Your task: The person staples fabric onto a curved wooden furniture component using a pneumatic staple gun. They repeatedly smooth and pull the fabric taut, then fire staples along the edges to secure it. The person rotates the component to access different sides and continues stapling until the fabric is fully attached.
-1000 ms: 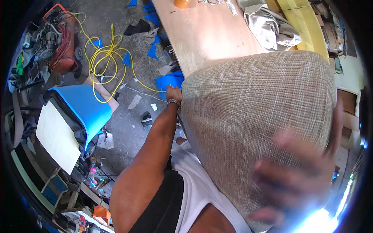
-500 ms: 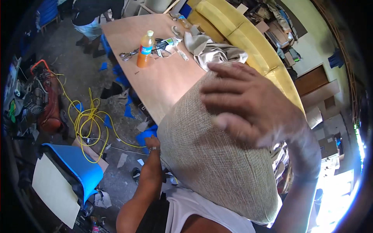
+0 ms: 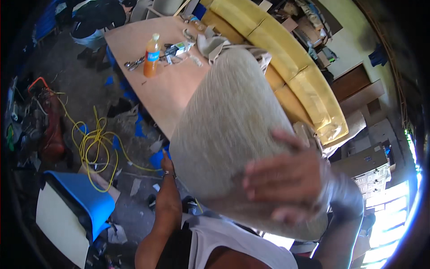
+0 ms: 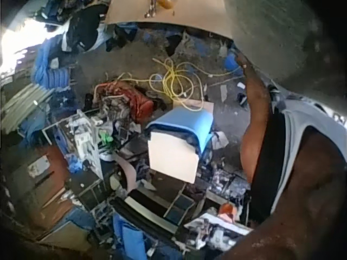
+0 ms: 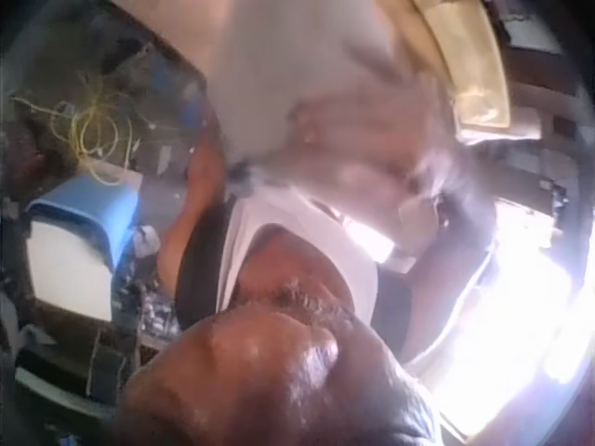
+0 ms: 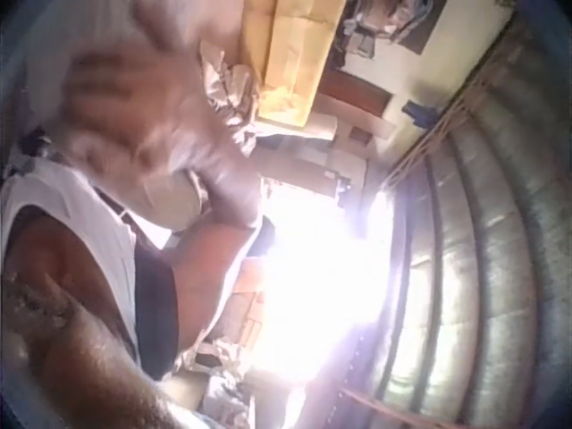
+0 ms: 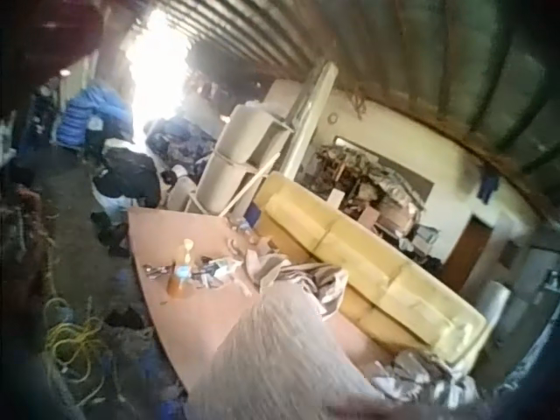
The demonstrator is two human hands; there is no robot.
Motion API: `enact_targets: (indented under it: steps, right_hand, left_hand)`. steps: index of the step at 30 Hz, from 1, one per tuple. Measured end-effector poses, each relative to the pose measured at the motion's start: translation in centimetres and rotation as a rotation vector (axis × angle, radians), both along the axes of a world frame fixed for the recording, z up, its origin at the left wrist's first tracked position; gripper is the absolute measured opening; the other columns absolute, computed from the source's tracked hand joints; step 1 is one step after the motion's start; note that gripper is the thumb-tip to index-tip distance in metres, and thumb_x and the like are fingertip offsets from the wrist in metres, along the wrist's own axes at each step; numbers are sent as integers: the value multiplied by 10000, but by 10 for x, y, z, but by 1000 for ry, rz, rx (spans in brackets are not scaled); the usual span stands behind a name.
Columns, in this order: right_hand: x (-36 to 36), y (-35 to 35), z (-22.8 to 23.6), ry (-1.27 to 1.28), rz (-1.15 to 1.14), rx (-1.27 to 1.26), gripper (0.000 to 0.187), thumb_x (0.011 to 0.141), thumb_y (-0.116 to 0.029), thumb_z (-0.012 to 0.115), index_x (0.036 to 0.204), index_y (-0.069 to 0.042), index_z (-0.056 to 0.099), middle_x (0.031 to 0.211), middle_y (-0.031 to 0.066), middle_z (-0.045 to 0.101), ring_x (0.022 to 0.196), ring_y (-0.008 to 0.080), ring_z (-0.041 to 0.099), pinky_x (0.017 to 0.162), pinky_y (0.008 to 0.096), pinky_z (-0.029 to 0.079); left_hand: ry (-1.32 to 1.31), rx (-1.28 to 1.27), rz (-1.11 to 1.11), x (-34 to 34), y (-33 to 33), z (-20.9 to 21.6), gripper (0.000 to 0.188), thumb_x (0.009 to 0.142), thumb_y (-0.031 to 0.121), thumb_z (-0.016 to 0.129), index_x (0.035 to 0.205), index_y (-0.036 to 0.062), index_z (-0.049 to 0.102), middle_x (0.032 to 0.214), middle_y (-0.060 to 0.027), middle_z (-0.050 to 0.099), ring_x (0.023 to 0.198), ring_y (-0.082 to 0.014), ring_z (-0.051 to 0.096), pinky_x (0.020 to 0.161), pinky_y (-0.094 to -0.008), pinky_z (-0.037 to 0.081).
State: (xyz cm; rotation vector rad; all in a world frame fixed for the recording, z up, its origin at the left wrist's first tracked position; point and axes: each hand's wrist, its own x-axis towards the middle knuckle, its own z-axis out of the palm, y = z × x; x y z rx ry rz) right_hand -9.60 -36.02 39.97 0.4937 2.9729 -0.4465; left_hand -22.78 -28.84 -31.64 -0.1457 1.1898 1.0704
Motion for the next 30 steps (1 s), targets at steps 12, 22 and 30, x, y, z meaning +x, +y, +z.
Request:
enact_targets:
  steps: [12, 22, 30]
  right_hand:
    - [-20, 134, -13, 219, -88, 267, 820, 1024, -688, 256, 1490, -64, 514, 1586, 188, 422, 1544, 348, 258, 1270, 526, 168]
    - [38, -15, -9, 97, 421, -87, 414, 954, -506, 563, 884, -145, 754, 1019, 1, 734, 1432, 233, 485, 1228, 694, 73]
    - [62, 41, -32, 464, 233, -77, 536, 1059, -434, 324, 1156, -107, 737, 1145, 88, 751, 1285, 389, 606, 1223, 648, 117]
  left_hand:
    - [413, -28, 101, 30, -109, 118, 405, 1027, 347, 551, 1200, -5, 655, 1179, -248, 699, 1055, -416, 676, 895, -526, 521]
    - [1296, -225, 80, 52, -73, -47, 352, 991, 307, 566, 878, -13, 659, 845, -277, 694, 778, -482, 667, 691, -572, 500]
    - [356, 138, 182, 48, -62, 58, 461, 1034, 423, 473, 1069, 9, 672, 981, -301, 686, 885, -441, 679, 775, -545, 520]
